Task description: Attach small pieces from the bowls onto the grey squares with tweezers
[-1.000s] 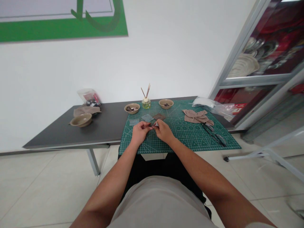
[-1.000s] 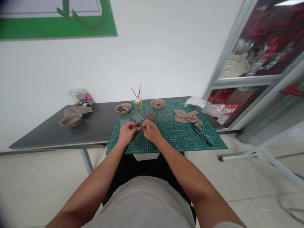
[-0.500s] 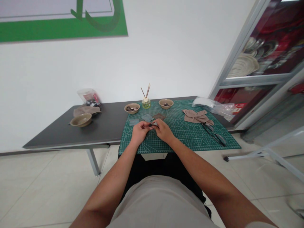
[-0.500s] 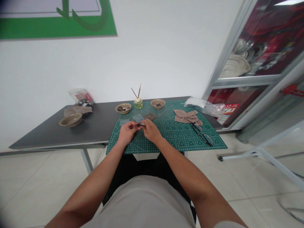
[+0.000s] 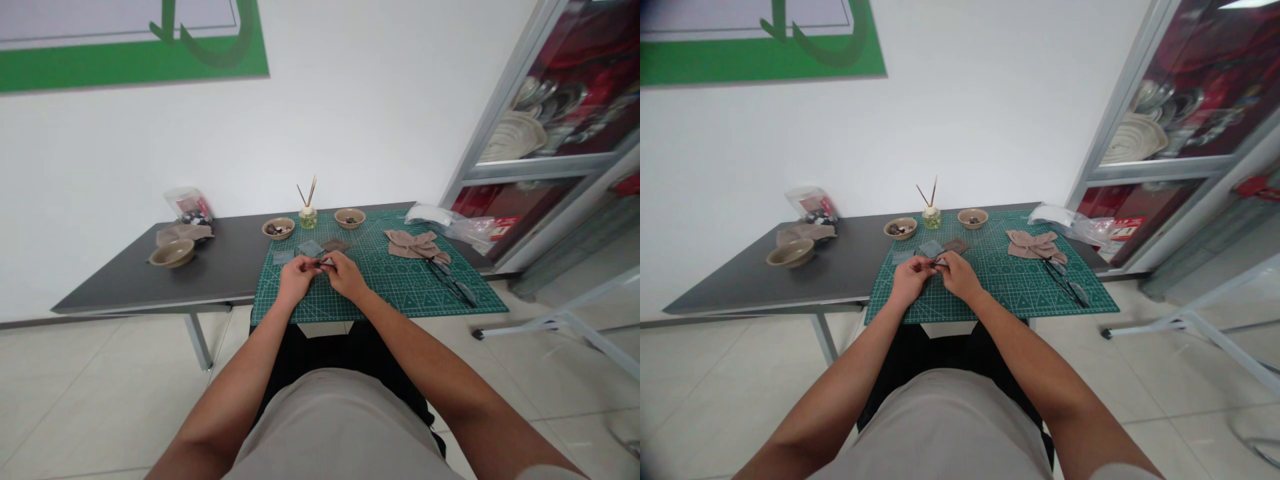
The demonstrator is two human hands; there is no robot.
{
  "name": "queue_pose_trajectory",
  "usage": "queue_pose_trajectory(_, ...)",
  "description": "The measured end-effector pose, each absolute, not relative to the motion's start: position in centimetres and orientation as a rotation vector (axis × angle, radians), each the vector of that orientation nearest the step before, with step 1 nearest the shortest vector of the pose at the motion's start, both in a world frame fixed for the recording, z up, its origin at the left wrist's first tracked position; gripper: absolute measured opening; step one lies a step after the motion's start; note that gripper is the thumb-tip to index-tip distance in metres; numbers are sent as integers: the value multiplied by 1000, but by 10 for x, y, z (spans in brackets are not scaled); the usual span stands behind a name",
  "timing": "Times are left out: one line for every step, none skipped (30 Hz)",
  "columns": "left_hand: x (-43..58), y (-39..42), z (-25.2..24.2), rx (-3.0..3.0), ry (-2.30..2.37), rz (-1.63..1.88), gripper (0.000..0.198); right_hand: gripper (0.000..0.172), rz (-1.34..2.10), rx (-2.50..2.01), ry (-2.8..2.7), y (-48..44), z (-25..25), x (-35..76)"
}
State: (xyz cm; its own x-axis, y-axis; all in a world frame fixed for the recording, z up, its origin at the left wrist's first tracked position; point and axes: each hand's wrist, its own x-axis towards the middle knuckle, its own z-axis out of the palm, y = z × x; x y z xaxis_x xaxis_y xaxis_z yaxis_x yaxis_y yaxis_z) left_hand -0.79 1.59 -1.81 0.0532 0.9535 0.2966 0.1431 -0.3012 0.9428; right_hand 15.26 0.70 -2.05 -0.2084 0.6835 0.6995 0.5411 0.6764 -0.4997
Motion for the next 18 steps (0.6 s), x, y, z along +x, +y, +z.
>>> queue_pose_trajectory(-8, 16, -18, 1556, 1129, 1329, 19, 13, 177, -945, -1884, 7, -20, 153)
queue_pose_trajectory(-8, 16, -19, 1551, 1125, 1330, 19, 14, 181, -927, -1891, 6, -19, 153)
queue_pose_trajectory(-8, 17, -20, 1547, 1125, 1333, 19, 15, 188, -912, -1897, 6, -18, 153)
queue_pose_trajectory(-9, 17, -20, 1544, 1129, 1338, 19, 16, 196, -904, -1900, 6, -18, 153)
queue_pose_trajectory(-9, 17, -21, 1542, 1132, 1343, 19, 15, 204, -906, -1898, 6, -17, 153)
queue_pose_trajectory(-9, 17, -21, 1539, 1133, 1346, 19, 15, 212, -915, -1892, 6, -17, 153)
queue_pose_trajectory(-9, 17, -22, 1534, 1131, 1347, 20, 13, 218, -926, -1880, 6, -17, 153)
queue_pose_trajectory(-8, 17, -22, 1527, 1127, 1345, 20, 12, 222, -938, -1866, 6, -17, 153)
queue_pose_trajectory(-8, 18, -22, 1520, 1121, 1342, 21, 11, 225, -947, -1854, 6, -17, 153)
queue_pose_trajectory(-8, 18, -22, 1512, 1116, 1339, 21, 9, 227, -951, -1847, 5, -17, 153)
queue_pose_trajectory(-8, 18, -22, 1504, 1110, 1338, 22, 9, 228, -953, -1843, 5, -16, 153)
queue_pose_trajectory(-8, 18, -22, 1497, 1105, 1337, 23, 8, 227, -953, -1840, 4, -16, 153)
queue_pose_trajectory(-8, 18, -22, 1492, 1101, 1337, 23, 8, 225, -953, -1838, 3, -15, 153)
queue_pose_trajectory(-8, 18, -22, 1492, 1097, 1336, 23, 9, 224, -953, -1839, 3, -15, 153)
queue_pose_trajectory(-8, 19, -22, 1495, 1095, 1335, 23, 9, 225, -950, -1842, 3, -14, 153)
queue_pose_trajectory(-9, 19, -22, 1503, 1097, 1334, 22, 11, 228, -946, -1850, 3, -14, 153)
queue_pose_trajectory(-9, 19, -22, 1513, 1100, 1335, 21, 12, 233, -939, -1862, 3, -13, 153)
queue_pose_trajectory(-9, 19, -22, 1524, 1105, 1335, 21, 13, 240, -932, -1876, 3, -13, 153)
